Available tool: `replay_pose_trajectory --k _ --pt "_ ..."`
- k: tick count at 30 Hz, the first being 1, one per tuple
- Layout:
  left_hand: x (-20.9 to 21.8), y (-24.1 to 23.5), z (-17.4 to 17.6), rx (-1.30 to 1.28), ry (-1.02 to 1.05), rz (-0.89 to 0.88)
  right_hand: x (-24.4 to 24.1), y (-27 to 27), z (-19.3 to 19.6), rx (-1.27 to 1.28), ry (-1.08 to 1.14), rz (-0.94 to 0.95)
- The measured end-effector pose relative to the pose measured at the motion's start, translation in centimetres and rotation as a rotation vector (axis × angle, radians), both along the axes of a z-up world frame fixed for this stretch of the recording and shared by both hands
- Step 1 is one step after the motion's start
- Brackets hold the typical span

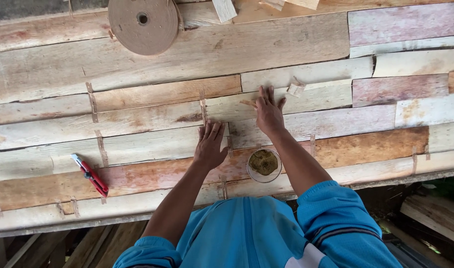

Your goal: Applying adhesive to thin wood veneer strips and placing them onto a wooden panel to create a decorative surface.

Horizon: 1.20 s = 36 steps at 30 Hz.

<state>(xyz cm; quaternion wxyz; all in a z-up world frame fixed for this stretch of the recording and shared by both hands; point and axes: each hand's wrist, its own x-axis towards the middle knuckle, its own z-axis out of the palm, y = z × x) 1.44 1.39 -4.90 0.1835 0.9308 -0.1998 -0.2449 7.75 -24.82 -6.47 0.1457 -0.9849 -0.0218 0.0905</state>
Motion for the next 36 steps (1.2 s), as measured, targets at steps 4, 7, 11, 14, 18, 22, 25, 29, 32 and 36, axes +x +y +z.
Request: replay_pose_trajectory --k 4,7,11,14,18,22,25,29,32,36 --pt "0.7 0.1 -0.5 -0.068 -0.313 0.047 0.7 -0.1 0.6 0.010 0.047 0.001" --pt "2.7 -0.5 0.1 -0.115 -0.657 0.106 0.6 -0.1 0.6 0.021 0.102 0.003" --pt "7.3 -1.6 1.8 0.074 -0.318 0.009 1.1 0.0 1.6 0.030 0.141 -0.008" --pt "9.7 -2.1 1.6 0.183 -0.223 -0.076 1.3 0.1 1.9 0.033 0.159 -0.012" --pt "10.1 -2.0 1.0 0.230 -0.243 -0.129 1.1 0.3 2.0 0.051 0.166 -0.013" --pt "10.4 -1.8 0.0 0.201 -0.245 -0.137 1.0 0.2 1.3 0.060 0.145 -0.031" --pt "10.9 -2.0 1.1 0.227 -0.190 -0.132 1.1 -0.1 1.2 0.063 0.141 -0.029" --pt "11.2 -2.2 3.4 0.287 -0.093 -0.178 1.0 -0.1 0.7 0.051 0.135 -0.019" --pt "11.3 -2.3 3.4 0.297 -0.055 -0.178 0.9 -0.1 0.8 0.048 0.141 -0.020" --pt "11.4 -2.3 3.1 0.301 -0.038 -0.171 1.0 -0.2 1.0 0.053 0.145 -0.013"
